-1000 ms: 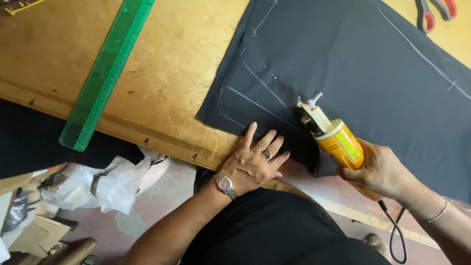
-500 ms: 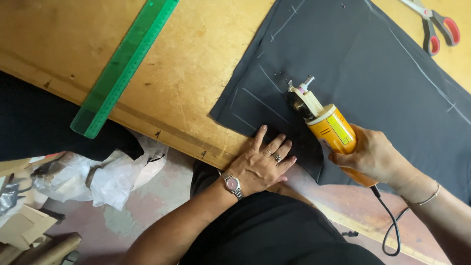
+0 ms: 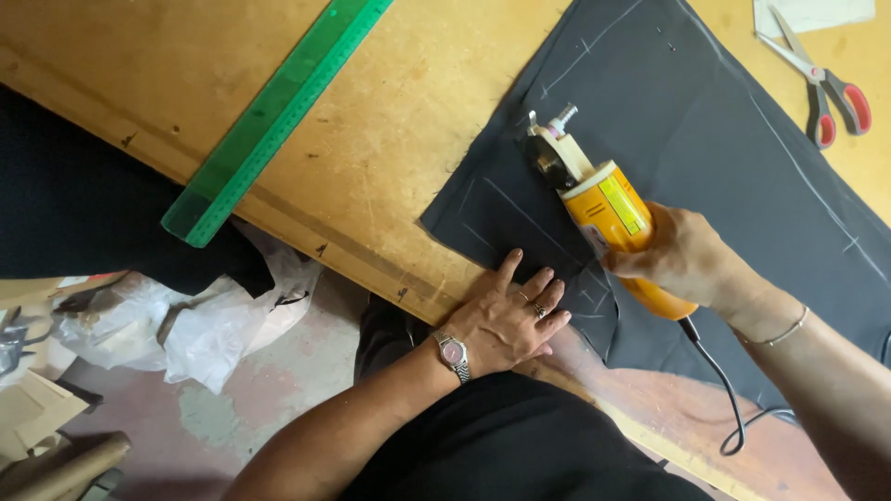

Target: Cutting out garment pattern pieces from black fabric using an electric rotary cutter on a professional cutting table.

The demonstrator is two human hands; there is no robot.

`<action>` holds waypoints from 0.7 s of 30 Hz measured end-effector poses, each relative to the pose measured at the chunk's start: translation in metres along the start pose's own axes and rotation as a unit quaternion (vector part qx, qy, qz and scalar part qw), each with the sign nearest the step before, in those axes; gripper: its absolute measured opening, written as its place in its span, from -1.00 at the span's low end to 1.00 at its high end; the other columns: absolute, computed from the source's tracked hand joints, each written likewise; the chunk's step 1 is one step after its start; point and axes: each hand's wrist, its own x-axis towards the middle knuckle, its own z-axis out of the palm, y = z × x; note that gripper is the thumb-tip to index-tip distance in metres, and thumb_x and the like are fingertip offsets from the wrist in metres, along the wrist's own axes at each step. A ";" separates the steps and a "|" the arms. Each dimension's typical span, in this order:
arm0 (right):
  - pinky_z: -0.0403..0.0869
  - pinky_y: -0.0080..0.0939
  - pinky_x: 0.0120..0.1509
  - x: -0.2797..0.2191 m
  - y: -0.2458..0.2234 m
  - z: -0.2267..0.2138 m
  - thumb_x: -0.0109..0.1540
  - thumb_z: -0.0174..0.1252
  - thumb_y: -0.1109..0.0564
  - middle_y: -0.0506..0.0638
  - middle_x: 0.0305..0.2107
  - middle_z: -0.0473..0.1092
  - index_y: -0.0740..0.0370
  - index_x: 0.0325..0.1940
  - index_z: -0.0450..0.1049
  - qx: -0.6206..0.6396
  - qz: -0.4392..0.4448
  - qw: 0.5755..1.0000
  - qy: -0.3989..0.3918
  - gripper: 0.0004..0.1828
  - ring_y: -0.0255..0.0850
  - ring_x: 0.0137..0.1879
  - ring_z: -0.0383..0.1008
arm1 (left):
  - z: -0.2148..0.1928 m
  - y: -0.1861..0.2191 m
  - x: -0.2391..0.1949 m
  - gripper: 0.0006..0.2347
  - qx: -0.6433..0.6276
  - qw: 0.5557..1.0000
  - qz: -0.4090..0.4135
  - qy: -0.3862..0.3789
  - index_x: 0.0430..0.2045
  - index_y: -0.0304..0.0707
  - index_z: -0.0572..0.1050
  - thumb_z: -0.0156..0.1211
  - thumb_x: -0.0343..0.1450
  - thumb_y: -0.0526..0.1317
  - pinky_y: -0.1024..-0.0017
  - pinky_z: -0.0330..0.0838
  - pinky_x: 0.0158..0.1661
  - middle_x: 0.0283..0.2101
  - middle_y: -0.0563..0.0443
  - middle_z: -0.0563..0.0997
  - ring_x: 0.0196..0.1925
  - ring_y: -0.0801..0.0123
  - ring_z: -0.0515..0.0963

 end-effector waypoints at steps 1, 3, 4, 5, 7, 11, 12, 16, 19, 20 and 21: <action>0.62 -0.12 -0.07 0.000 -0.007 -0.003 0.07 0.35 -0.13 0.10 -0.05 0.58 0.23 0.08 0.45 -0.002 -0.001 1.000 0.001 -0.40 -0.01 -0.09 0.66 | 0.003 -0.001 0.001 -0.56 0.001 1.000 -0.002 0.001 0.09 -0.05 0.50 0.25 0.38 0.11 -0.44 0.02 0.36 0.26 -0.20 0.43 0.39 -0.08 0.36; 0.62 -0.08 -0.01 0.001 -0.021 -0.009 0.07 0.35 -0.05 0.12 0.00 0.57 0.22 0.12 0.44 0.026 0.010 1.000 -0.014 -0.41 0.02 -0.04 0.65 | 0.010 -0.002 0.003 -0.55 0.019 0.999 0.004 -0.045 0.12 0.03 0.42 0.13 0.41 0.16 -0.40 0.01 0.34 0.26 -0.13 0.31 0.39 0.03 0.23; 0.62 -0.08 -0.01 0.012 -0.014 -0.003 0.07 0.35 -0.05 0.12 0.00 0.57 0.22 0.12 0.44 0.025 0.009 1.000 -0.014 -0.41 0.02 -0.04 0.65 | 0.007 -0.001 0.002 -0.55 0.020 0.999 0.002 -0.044 0.12 0.03 0.42 0.13 0.41 0.16 -0.40 0.01 0.34 0.26 -0.13 0.31 0.39 0.03 0.23; 0.59 0.04 -0.03 0.023 -0.007 0.002 -0.03 0.44 -0.12 0.16 -0.21 0.55 0.20 -0.02 0.52 0.021 -0.022 0.999 0.037 -0.41 0.11 -0.10 0.63 | 0.005 0.001 0.002 -0.56 0.025 0.999 -0.002 -0.046 0.15 0.00 0.40 0.10 0.43 0.13 -0.43 -0.04 0.37 0.28 -0.18 0.33 0.42 -0.04 0.24; 0.56 0.17 -0.04 0.036 -0.006 0.006 -0.13 0.54 -0.20 0.20 -0.43 0.53 0.18 -0.16 0.59 0.017 -0.055 0.994 0.087 -0.39 0.20 -0.16 0.61 | 0.001 0.003 0.002 -0.56 0.030 0.998 -0.008 -0.048 0.18 -0.04 0.39 0.07 0.46 0.11 -0.45 -0.08 0.39 0.30 -0.24 0.34 0.45 -0.10 0.25; 0.56 0.18 -0.06 0.050 -0.027 -0.001 -0.09 0.52 -0.15 0.20 -0.36 0.51 0.20 -0.09 0.60 0.099 -0.060 0.989 0.090 -0.40 0.17 -0.17 0.58 | -0.003 0.003 0.004 -0.56 0.026 0.998 -0.014 -0.055 0.17 -0.01 0.41 0.09 0.45 0.12 -0.45 -0.10 0.39 0.30 -0.21 0.35 0.45 -0.08 0.24; 0.57 0.21 -0.10 0.054 -0.033 -0.002 -0.11 0.53 -0.06 0.22 -0.32 0.50 0.22 -0.03 0.60 0.155 -0.062 0.983 0.078 -0.38 0.17 -0.17 0.57 | -0.004 0.002 0.004 -0.56 0.031 0.998 -0.015 -0.055 0.16 0.01 0.41 0.11 0.44 0.13 -0.43 -0.10 0.40 0.30 -0.20 0.35 0.45 -0.06 0.23; 0.57 0.24 -0.18 0.041 -0.029 -0.003 -0.05 0.39 0.21 0.28 -0.35 0.48 0.36 -0.02 0.53 0.401 -0.067 0.914 -0.006 -0.49 0.16 -0.28 0.56 | -0.012 0.002 0.005 -0.55 0.033 0.998 -0.021 -0.053 0.16 0.03 0.41 0.14 0.43 0.13 -0.39 -0.07 0.41 0.29 -0.18 0.35 0.44 -0.03 0.24; 0.56 0.04 -0.12 0.027 -0.003 -0.012 0.00 0.21 0.17 0.25 -0.17 0.49 0.37 0.12 0.36 0.484 -0.090 0.860 -0.137 -0.40 0.06 -0.18 0.53 | -0.014 -0.003 0.006 -0.53 0.034 0.999 0.006 -0.002 -0.05 0.05 0.50 0.36 0.26 0.20 -0.31 0.17 0.27 0.10 -0.05 0.37 0.23 0.11 0.30; 0.56 0.02 -0.15 0.019 0.011 -0.013 0.04 0.22 0.15 0.24 -0.17 0.49 0.33 0.14 0.35 0.523 -0.134 0.823 -0.175 -0.42 0.03 -0.18 0.54 | -0.010 -0.003 0.005 -0.51 0.033 0.999 0.005 0.006 -0.03 0.04 0.50 0.38 0.25 0.20 -0.34 0.17 0.27 0.13 -0.07 0.37 0.26 0.08 0.29; 0.57 0.00 -0.18 0.012 0.026 -0.013 0.08 0.23 0.13 0.23 -0.17 0.50 0.28 0.15 0.34 0.558 -0.177 0.782 -0.213 -0.45 0.01 -0.18 0.55 | -0.006 -0.002 0.005 -0.49 0.031 0.999 0.004 0.013 -0.01 0.02 0.50 0.39 0.25 0.20 -0.36 0.17 0.27 0.16 -0.09 0.36 0.29 0.05 0.28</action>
